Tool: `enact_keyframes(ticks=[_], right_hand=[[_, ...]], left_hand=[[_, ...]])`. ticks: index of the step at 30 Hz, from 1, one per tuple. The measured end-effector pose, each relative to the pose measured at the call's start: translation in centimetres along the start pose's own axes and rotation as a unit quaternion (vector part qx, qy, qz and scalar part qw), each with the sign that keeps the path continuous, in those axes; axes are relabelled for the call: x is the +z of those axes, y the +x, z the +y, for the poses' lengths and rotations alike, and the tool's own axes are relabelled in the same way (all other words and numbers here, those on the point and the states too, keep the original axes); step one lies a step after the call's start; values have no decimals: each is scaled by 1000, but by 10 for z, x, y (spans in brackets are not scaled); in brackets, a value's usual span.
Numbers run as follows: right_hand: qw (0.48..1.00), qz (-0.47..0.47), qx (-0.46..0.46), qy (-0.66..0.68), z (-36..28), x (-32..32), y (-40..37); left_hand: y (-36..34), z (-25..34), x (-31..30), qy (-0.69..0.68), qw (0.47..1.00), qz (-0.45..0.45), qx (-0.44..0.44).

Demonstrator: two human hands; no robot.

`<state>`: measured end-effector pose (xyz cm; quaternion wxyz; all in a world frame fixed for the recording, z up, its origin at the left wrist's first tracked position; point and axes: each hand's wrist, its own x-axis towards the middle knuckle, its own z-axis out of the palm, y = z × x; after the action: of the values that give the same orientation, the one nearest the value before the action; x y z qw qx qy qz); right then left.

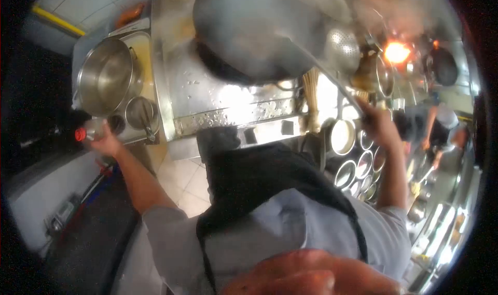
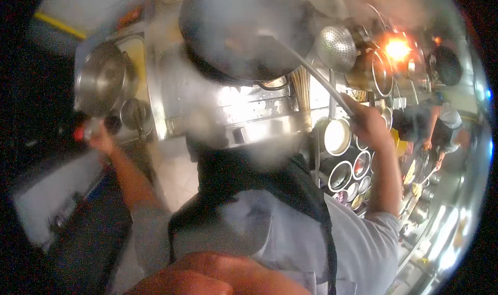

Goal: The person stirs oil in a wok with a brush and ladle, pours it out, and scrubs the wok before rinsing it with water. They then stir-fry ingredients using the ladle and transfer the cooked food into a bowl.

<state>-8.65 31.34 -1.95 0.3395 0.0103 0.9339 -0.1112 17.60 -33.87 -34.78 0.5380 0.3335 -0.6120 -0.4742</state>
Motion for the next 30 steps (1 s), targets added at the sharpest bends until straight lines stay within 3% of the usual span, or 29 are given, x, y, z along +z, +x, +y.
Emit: enact_keyframes(ticks=[1, 2, 3, 4, 6, 7, 10, 11, 12, 14, 16, 18, 20, 22, 24, 25, 30], right_hand=[[991, 61, -116, -25, 15, 23, 13], [991, 89, -85, 41, -3, 46, 19], [994, 84, -48, 53, -10, 62, 31], [981, 136, -114, 76, -9, 82, 49], [984, 161, -72, 12, -47, 89, 62], [985, 158, -69, 14, -43, 86, 69], [979, 130, -146, -58, -18, 62, 75], [964, 177, -169, -103, -5, 62, 68], [944, 225, -191, -146, 6, 65, 62], [946, 246, -195, -84, 19, 75, 47], [942, 266, -202, -20, 25, 73, 40], [961, 194, -177, 90, 21, 63, 29], [964, 159, -148, 152, 13, 54, 24], [963, 120, -118, 211, 19, 49, 27], [958, 115, -114, 236, 31, 52, 38], [947, 159, -167, 224, 40, 58, 46], [952, 107, -132, 256, 54, 49, 46]], left_hand=[[-5, 18, 14, 45, 997, 61, -17], [-6, 23, 19, 93, 988, 119, -34], [11, -24, -3, 399, 901, 169, -33], [15, -24, -3, 396, 902, 167, -34], [26, -11, -6, 277, 945, 172, -33], [47, -72, -48, 306, 940, 136, 70], [66, -56, -87, 293, 942, 96, 130], [47, 31, -45, 294, 946, 136, 21], [36, 87, -16, 294, 945, 138, 26], [24, 171, 26, 386, 917, 22, 97], [24, 224, 73, 390, 894, -119, 184], [17, 280, 130, 521, 721, -312, 332], [-11, 314, 190, 551, 595, -450, 375], [-32, 313, 231, 525, 505, -474, 494], [-38, 328, 268, 538, 498, -450, 510], [-39, 335, 283, 540, 497, -431, 525], [-45, 350, 332, 602, 446, -420, 513]])
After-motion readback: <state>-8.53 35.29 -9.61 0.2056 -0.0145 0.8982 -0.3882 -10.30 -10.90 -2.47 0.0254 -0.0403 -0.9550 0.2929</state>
